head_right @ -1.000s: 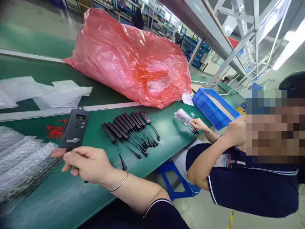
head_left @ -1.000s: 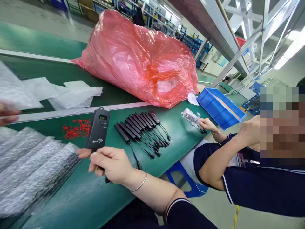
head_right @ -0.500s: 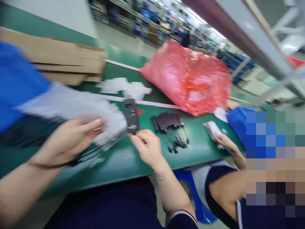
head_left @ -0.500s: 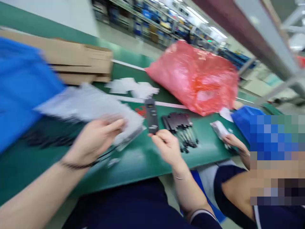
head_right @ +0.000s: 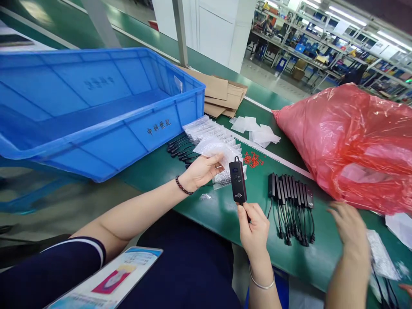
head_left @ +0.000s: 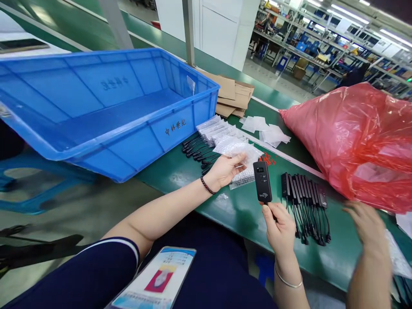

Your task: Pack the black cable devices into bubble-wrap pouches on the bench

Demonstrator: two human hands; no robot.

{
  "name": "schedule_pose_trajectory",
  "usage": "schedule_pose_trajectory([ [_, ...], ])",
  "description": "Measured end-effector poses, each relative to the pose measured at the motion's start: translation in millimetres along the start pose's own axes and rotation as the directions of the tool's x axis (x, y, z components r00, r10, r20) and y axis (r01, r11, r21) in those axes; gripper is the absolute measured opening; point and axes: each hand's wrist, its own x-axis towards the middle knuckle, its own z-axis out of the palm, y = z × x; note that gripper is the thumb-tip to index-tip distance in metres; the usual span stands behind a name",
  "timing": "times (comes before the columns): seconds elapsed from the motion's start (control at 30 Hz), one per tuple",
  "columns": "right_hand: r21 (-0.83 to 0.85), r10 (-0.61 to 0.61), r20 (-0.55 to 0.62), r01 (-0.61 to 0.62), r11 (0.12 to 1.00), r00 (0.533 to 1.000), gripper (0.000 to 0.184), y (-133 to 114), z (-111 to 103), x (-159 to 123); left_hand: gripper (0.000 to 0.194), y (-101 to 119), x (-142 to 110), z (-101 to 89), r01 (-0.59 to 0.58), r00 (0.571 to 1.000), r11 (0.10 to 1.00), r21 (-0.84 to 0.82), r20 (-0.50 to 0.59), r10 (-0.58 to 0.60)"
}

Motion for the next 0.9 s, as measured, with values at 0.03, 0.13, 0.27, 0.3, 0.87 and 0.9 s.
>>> schedule_pose_trajectory([
  [0.03,0.0,0.017,0.023,-0.017,1.0,1.0,0.015,1,-1,1,0.024,1,-1,-1.0,0.026,0.999,0.999,0.036,0.047,-0.028],
  [0.13,0.044,0.078,0.112,-0.083,0.996,0.991,0.017,6,-6,4,0.025,7,-4,-5.6,0.092,0.961,0.971,0.221,0.237,-0.145],
  [0.27,0.123,0.151,0.182,-0.175,0.977,0.972,0.02,11,-6,3,0.03,9,-9,-9.0,0.11,0.875,0.887,0.448,0.38,-0.3],
  [0.3,0.13,0.182,0.186,-0.207,0.97,0.966,0.021,12,-4,2,0.032,7,-10,-8.6,0.122,0.851,0.858,0.499,0.392,-0.349],
  [0.87,0.101,0.319,0.403,-0.388,0.916,0.858,0.025,0,5,-12,0.017,25,-5,2.7,0.12,0.644,0.58,0.806,0.381,-0.663],
  [0.9,0.147,0.356,0.357,-0.428,0.892,0.864,0.025,0,2,-11,0.018,33,0,8.2,0.107,0.655,0.553,0.826,0.36,-0.664],
])
